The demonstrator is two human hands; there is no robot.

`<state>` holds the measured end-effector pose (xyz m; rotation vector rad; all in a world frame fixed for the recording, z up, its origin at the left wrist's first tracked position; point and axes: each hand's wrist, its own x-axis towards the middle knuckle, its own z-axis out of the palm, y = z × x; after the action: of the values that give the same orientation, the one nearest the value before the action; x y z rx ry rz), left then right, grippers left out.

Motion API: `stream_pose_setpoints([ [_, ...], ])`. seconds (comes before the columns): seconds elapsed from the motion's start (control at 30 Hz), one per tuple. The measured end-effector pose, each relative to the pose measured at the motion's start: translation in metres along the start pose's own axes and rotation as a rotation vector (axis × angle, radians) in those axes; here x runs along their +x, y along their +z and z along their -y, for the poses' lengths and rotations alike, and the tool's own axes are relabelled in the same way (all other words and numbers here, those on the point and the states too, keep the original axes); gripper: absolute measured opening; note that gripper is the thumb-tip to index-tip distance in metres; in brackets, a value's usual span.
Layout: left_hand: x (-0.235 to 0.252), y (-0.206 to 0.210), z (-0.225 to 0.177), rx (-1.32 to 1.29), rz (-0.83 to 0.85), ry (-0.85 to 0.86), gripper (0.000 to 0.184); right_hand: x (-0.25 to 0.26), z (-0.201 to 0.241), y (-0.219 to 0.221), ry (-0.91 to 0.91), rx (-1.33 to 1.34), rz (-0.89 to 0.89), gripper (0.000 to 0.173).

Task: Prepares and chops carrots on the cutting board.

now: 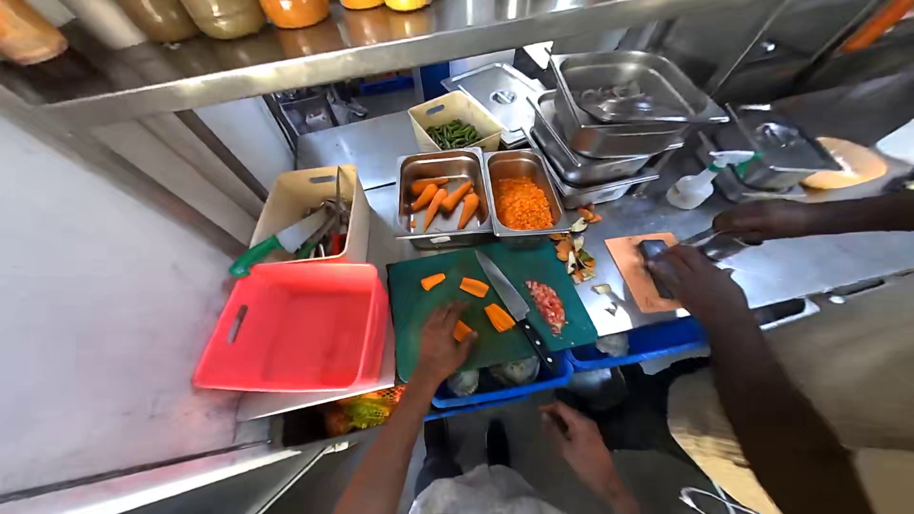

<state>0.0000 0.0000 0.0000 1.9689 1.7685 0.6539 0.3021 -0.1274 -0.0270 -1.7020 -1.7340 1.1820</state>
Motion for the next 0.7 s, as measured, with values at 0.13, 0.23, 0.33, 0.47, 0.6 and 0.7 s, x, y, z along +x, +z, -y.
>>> stream_pose_setpoints([
  [0.13,0.000,0.014,0.019,0.132,0.035,0.112,0.058,0.043,0.060,-0.005,-0.241,-0.171,-0.374,0.021],
  [0.23,-0.002,0.025,0.026,0.112,0.002,0.125,0.047,0.076,0.080,-0.006,-0.212,-0.341,-0.502,0.025],
  [0.33,-0.001,0.023,0.025,0.061,0.016,0.091,0.040,0.095,0.081,-0.004,-0.081,-0.432,-0.404,0.039],
  [0.47,0.000,0.022,0.023,0.027,-0.019,0.100,0.032,0.108,0.075,0.003,-0.081,-0.515,-0.394,0.043],
  [0.6,-0.002,0.024,0.027,0.035,-0.072,0.093,0.030,0.120,0.080,0.015,0.008,-0.595,-0.447,0.044],
  [0.7,-0.005,0.021,0.027,0.059,-0.089,0.147,0.032,0.119,0.094,0.018,0.157,-0.591,-0.417,0.043],
])
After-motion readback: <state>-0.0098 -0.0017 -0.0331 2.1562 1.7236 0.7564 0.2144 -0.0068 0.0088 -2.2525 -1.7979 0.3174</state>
